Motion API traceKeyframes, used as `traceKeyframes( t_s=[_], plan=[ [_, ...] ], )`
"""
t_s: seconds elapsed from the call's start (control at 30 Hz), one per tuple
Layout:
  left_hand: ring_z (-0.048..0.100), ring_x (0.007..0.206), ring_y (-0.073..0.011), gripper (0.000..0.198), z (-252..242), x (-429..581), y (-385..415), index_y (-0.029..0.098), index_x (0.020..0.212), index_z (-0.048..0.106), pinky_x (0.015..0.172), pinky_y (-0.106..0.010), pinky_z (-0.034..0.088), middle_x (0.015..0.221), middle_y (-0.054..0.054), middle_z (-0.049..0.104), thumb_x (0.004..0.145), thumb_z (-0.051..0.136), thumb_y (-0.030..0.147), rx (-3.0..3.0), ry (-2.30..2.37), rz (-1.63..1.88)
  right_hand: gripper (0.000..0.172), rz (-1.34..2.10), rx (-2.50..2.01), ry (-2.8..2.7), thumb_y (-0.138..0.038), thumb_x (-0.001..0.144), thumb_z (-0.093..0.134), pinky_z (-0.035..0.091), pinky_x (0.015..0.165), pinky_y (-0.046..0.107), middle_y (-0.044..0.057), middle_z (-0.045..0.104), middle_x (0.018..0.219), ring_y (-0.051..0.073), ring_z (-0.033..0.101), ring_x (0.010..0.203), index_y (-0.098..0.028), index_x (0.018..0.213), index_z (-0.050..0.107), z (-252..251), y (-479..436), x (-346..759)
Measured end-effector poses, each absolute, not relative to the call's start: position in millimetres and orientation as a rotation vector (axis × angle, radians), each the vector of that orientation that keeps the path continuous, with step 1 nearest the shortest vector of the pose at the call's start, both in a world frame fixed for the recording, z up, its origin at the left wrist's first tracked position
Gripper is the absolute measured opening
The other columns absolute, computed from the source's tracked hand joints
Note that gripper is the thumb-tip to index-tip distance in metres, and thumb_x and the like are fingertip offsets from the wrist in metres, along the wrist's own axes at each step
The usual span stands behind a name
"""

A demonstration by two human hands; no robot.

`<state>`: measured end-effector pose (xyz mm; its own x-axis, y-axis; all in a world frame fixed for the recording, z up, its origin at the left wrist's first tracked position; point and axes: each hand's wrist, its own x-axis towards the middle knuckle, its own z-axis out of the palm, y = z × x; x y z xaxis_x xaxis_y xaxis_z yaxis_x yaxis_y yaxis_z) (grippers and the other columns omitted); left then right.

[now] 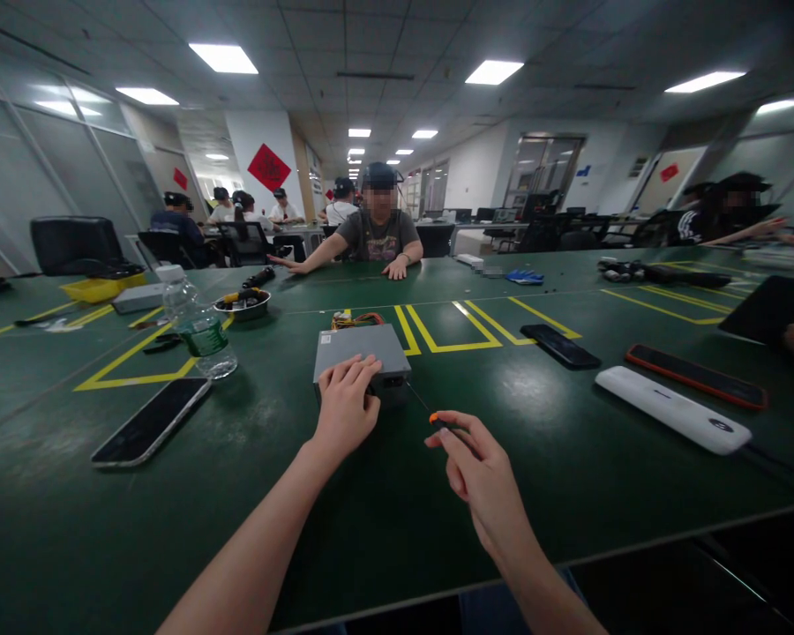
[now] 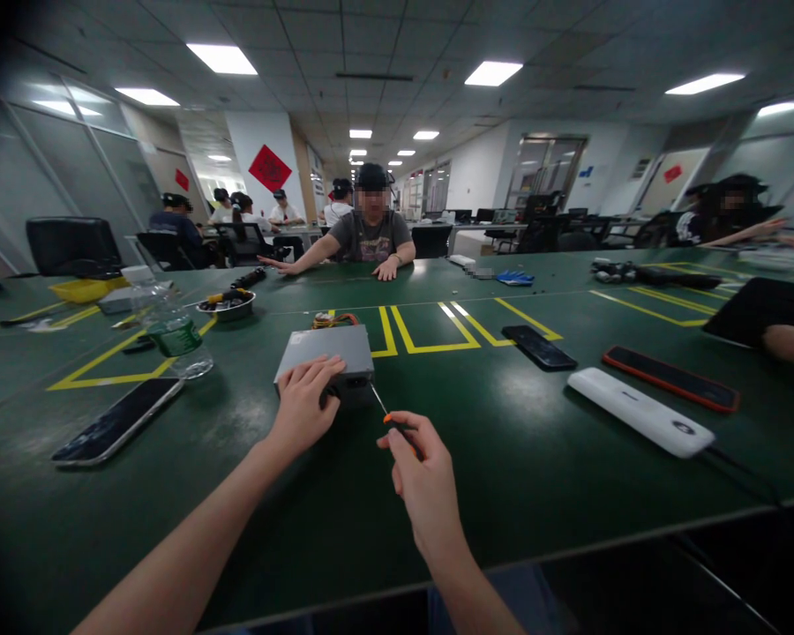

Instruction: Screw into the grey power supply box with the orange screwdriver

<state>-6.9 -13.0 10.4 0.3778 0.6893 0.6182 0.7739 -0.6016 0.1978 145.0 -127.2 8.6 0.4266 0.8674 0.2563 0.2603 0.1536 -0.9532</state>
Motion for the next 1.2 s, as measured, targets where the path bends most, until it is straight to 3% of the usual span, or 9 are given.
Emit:
traceKeyframes(
  t_s=[0.1,0.2,0.33,0.43,0.57,0.67,0.8,0.9,1.2],
  plan=[
    [0.043,0.117,-0.0242,0.046,10,-7,-13,0.026,0.113,0.051,0.094,-0.044,0.029,0.124,-0.001,0.055,0.071,0.046,0.010,-2.496,-1.350,-1.038,0.029,0.872,-1.276,-0.869,-0.039,0.080,0.046,0.023,0.031,0.019,0.004,0.063,0.074,0.003,0.031,0.033,-0.015,0.095,0.052,1,-127,138],
    [0.043,0.118,-0.0239,0.046,9,-7,-12,0.027,0.115,0.051,0.095,-0.045,0.029,0.125,-0.001,0.054,0.071,0.046,0.011,-2.498,-1.352,-1.043,0.029,0.848,-1.311,-0.866,-0.027,0.072,0.054,0.031,0.036,0.019,0.004,0.061,0.082,0.005,0.041,0.040,-0.017,0.098,0.047,-4,-128,136],
    [0.043,0.118,-0.0225,0.046,8,-8,-12,0.027,0.115,0.051,0.096,-0.043,0.029,0.125,-0.001,0.054,0.072,0.045,0.011,-2.494,-1.348,-1.045,0.025,0.433,-1.506,-1.212,-0.016,0.071,0.052,0.049,0.054,0.026,0.003,0.056,0.086,0.013,0.058,0.063,-0.019,0.095,0.048,-6,-131,139],
    [0.043,0.118,-0.0229,0.047,8,-8,-12,0.027,0.114,0.052,0.096,-0.044,0.029,0.125,-0.001,0.055,0.071,0.046,0.010,-2.495,-1.351,-1.049,0.014,0.031,-1.535,-1.497,-0.015,0.079,0.045,0.051,0.068,0.030,0.006,0.056,0.091,0.016,0.061,0.078,-0.018,0.091,0.053,-5,-135,143],
    [0.043,0.118,-0.0237,0.048,8,-8,-12,0.027,0.115,0.051,0.096,-0.045,0.029,0.125,-0.001,0.055,0.071,0.046,0.010,-2.500,-1.363,-1.054,0.024,-0.488,-1.557,-1.807,-0.012,0.086,0.039,0.050,0.067,0.031,0.008,0.061,0.097,0.017,0.062,0.076,-0.018,0.101,0.058,0,-138,150],
    [0.042,0.119,-0.0234,0.046,8,-8,-12,0.027,0.115,0.051,0.096,-0.045,0.029,0.125,-0.001,0.054,0.072,0.046,0.011,-2.496,-1.362,-1.047,0.028,-0.621,-1.591,-1.976,-0.009,0.086,0.037,0.051,0.065,0.031,0.010,0.061,0.099,0.018,0.061,0.076,-0.016,0.103,0.058,0,-136,152],
    [0.042,0.119,-0.0226,0.046,7,-8,-12,0.027,0.115,0.051,0.096,-0.043,0.030,0.125,0.000,0.054,0.072,0.045,0.010,-2.495,-1.343,-1.040,0.038,-0.699,-1.647,-2.058,-0.003,0.085,0.025,0.050,0.052,0.028,0.015,0.058,0.101,0.016,0.060,0.063,-0.011,0.101,0.058,-4,-130,147],
    [0.042,0.119,-0.0228,0.047,6,-8,-11,0.027,0.115,0.051,0.096,-0.044,0.029,0.125,0.000,0.054,0.072,0.045,0.010,-2.489,-1.348,-1.039,0.042,-0.714,-1.585,-2.115,0.002,0.082,0.022,0.051,0.052,0.027,0.013,0.060,0.092,0.016,0.061,0.064,-0.010,0.103,0.056,-3,-129,143],
    [0.042,0.118,-0.0227,0.045,7,-8,-12,0.027,0.114,0.052,0.096,-0.043,0.029,0.125,0.000,0.054,0.073,0.044,0.010,-2.488,-1.356,-1.018,0.020,-0.142,-1.650,-1.773,-0.018,0.086,0.034,0.051,0.052,0.028,0.010,0.062,0.086,0.018,0.064,0.067,-0.013,0.098,0.049,6,-130,142]
  ],
)
